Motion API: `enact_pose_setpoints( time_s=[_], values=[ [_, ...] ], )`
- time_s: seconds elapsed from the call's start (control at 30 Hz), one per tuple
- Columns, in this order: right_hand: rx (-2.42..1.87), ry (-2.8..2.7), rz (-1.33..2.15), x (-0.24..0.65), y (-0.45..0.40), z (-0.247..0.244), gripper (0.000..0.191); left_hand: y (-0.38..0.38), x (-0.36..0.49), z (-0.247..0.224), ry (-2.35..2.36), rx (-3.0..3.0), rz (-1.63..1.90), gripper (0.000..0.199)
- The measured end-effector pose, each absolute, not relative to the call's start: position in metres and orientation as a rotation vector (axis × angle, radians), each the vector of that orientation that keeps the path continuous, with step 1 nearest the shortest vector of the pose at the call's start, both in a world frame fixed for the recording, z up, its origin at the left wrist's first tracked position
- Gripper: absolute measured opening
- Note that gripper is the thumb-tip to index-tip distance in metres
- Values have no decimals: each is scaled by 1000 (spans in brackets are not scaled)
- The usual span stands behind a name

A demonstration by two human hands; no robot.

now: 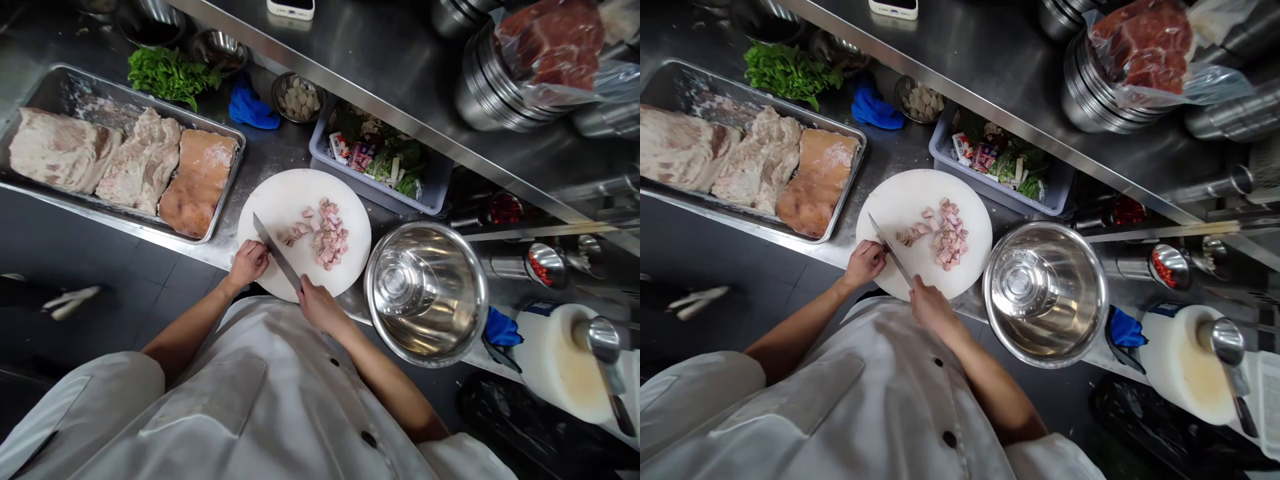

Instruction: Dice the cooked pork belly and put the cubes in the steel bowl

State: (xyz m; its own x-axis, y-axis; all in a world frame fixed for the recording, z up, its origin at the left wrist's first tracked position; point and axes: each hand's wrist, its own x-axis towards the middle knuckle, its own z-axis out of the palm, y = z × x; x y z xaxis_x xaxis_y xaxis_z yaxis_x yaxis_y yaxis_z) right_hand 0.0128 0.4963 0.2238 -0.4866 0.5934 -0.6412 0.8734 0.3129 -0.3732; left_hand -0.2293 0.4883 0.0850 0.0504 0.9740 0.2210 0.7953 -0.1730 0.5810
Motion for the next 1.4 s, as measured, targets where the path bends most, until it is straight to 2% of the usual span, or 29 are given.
enact_pose_setpoints(
  time_s=[0.17, 0.33, 0.57, 0.7, 0.83, 0.97, 1.1, 1.17, 1.23, 1.3, 1.4],
  values=[
    [1450, 2255, -1013, -19, 530, 188, 31, 487, -231, 88, 1857, 1950, 920, 9],
    [1442, 2225, -840, 17, 502, 216, 31, 485, -241, 89, 2078, 1724, 1007, 12],
    [1186, 2242, -626, 30, 476, 253, 23, 489, -251, 80, 1885, 2001, 976, 21],
    [1147, 2210, -617, 30, 485, 262, 23, 494, -258, 76, 1805, 2086, 968, 26],
    [1158, 2260, -729, 0, 504, 237, 25, 492, -258, 77, 1773, 2087, 924, 27],
    [1299, 2349, -752, -31, 507, 191, 27, 488, -257, 79, 1778, 2075, 896, 16],
    [1585, 2401, -808, 4, 474, 175, 29, 504, -252, 78, 1833, 1961, 934, 8],
    [1900, 2362, -859, 39, 447, 179, 34, 523, -243, 77, 1848, 1908, 945, 14],
    [2277, 2197, -973, 73, 420, 187, 38, 549, -226, 77, 1829, 1881, 944, 29],
    [2559, 1865, -1347, 98, 397, 193, 41, 580, -203, 78, 1769, 1854, 931, 42],
    [2682, 1305, -2022, 113, 373, 193, 44, 634, -161, 81, 1642, 1846, 880, 51]
  ],
)
